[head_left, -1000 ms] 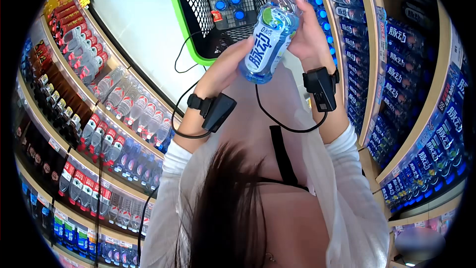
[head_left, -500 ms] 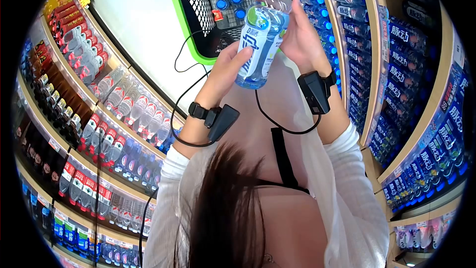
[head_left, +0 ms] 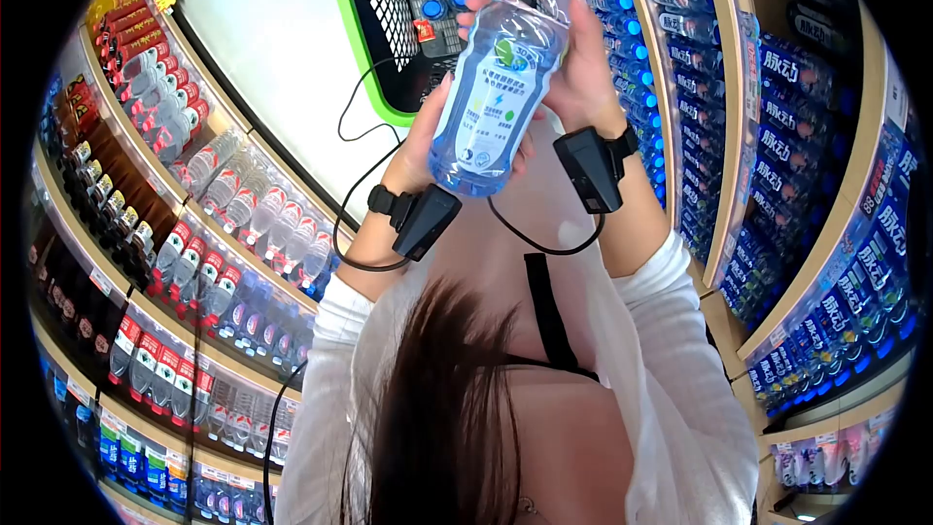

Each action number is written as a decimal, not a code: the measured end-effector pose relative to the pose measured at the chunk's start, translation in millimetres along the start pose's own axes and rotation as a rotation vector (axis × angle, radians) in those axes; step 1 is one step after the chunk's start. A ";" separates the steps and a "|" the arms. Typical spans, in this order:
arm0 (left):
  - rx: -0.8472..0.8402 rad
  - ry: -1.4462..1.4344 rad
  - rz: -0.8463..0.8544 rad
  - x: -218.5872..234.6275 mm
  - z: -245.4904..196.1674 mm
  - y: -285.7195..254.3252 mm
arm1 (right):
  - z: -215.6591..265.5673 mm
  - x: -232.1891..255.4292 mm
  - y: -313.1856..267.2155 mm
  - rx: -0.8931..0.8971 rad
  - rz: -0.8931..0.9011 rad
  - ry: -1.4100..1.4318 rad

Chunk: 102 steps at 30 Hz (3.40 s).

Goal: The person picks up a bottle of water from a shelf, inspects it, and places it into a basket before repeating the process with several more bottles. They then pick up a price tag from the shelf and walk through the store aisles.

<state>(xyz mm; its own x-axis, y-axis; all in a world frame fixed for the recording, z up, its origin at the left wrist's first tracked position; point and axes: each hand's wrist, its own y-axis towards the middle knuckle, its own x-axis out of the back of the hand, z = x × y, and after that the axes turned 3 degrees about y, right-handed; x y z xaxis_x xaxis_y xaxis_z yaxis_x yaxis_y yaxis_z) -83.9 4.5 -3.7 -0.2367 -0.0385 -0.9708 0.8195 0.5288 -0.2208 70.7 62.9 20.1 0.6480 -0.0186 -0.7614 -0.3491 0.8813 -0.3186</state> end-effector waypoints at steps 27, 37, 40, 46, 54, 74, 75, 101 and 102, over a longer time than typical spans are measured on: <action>-0.004 0.212 -0.323 5.1 -9.8 -8.8 | 4.5 7.2 0.5 -0.056 -0.216 0.065; 0.002 0.129 -0.286 13.7 2.3 -3.9 | 9.7 17.5 13.9 -0.146 -0.149 -0.126; -0.056 0.099 -0.250 28.8 9.3 -5.4 | 10.5 14.8 16.6 -0.176 -0.173 -0.135; -0.226 0.136 -0.712 45.8 -5.0 -9.3 | 3.8 38.2 31.5 -0.050 -0.305 -0.080; -0.405 0.002 -0.915 87.4 -13.8 -69.6 | -7.8 71.1 128.2 0.318 -0.547 -0.671; -0.498 -0.290 -0.924 204.9 -53.8 12.0 | -140.7 294.8 366.8 -0.047 -0.614 -1.777; -0.498 -0.286 -0.920 207.2 -52.1 14.0 | -144.5 301.0 369.5 -0.105 -0.594 -1.777; -0.513 -0.212 -0.916 178.9 -58.7 62.1 | -84.8 272.2 317.3 -0.303 -0.407 -0.766; -0.503 -0.181 -0.908 167.9 -62.1 65.1 | -65.4 263.8 296.6 -0.342 -0.313 -0.416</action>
<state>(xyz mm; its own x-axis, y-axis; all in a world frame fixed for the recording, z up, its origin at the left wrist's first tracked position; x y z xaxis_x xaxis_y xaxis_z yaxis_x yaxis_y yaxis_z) -102.7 85.2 -175.3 -0.5379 -0.7007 -0.4687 0.0528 0.5269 -0.8483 93.9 288.5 -312.2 0.9401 -0.0058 -0.3409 -0.2520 0.6616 -0.7063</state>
